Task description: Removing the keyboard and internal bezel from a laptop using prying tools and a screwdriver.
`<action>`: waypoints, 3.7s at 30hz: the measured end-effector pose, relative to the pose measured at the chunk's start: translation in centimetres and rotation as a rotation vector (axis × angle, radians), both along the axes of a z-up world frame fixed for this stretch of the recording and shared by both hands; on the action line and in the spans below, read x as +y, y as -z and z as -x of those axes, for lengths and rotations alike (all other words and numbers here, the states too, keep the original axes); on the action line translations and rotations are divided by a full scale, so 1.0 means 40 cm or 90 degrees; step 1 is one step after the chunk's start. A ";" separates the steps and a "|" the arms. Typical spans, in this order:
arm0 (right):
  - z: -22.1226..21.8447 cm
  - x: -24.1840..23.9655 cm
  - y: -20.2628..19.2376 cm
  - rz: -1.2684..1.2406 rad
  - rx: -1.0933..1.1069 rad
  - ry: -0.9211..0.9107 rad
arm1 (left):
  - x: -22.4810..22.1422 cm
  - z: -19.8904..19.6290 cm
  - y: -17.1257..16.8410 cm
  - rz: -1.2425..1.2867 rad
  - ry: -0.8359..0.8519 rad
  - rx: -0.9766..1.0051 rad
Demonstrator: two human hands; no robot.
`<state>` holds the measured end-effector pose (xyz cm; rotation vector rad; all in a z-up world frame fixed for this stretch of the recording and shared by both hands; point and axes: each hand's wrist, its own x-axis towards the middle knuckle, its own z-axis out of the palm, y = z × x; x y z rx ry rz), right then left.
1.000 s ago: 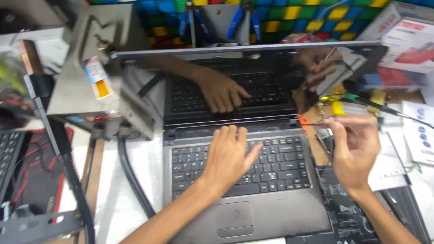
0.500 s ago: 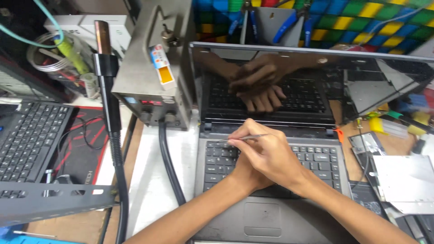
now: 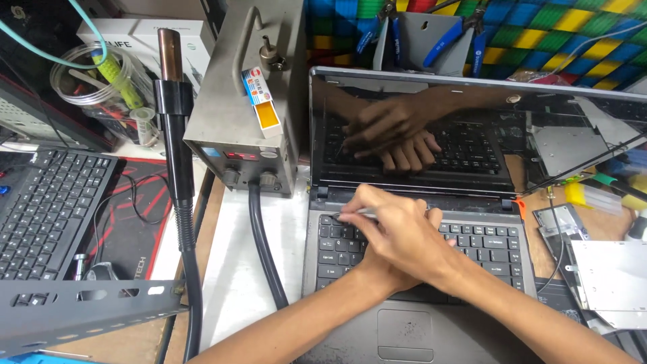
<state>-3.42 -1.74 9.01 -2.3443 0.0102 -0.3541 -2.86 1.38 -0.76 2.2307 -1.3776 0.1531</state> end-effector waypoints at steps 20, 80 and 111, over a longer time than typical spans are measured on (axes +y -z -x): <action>0.039 0.103 0.072 0.566 -0.080 -0.335 | 0.026 -0.028 -0.028 -0.044 0.077 -0.087; 0.321 -0.302 0.102 0.377 -0.078 0.254 | -0.023 -0.071 -0.034 0.068 0.173 -0.114; 0.320 -0.295 0.137 0.347 0.001 0.317 | 0.159 -0.186 -0.036 -0.001 0.146 -0.100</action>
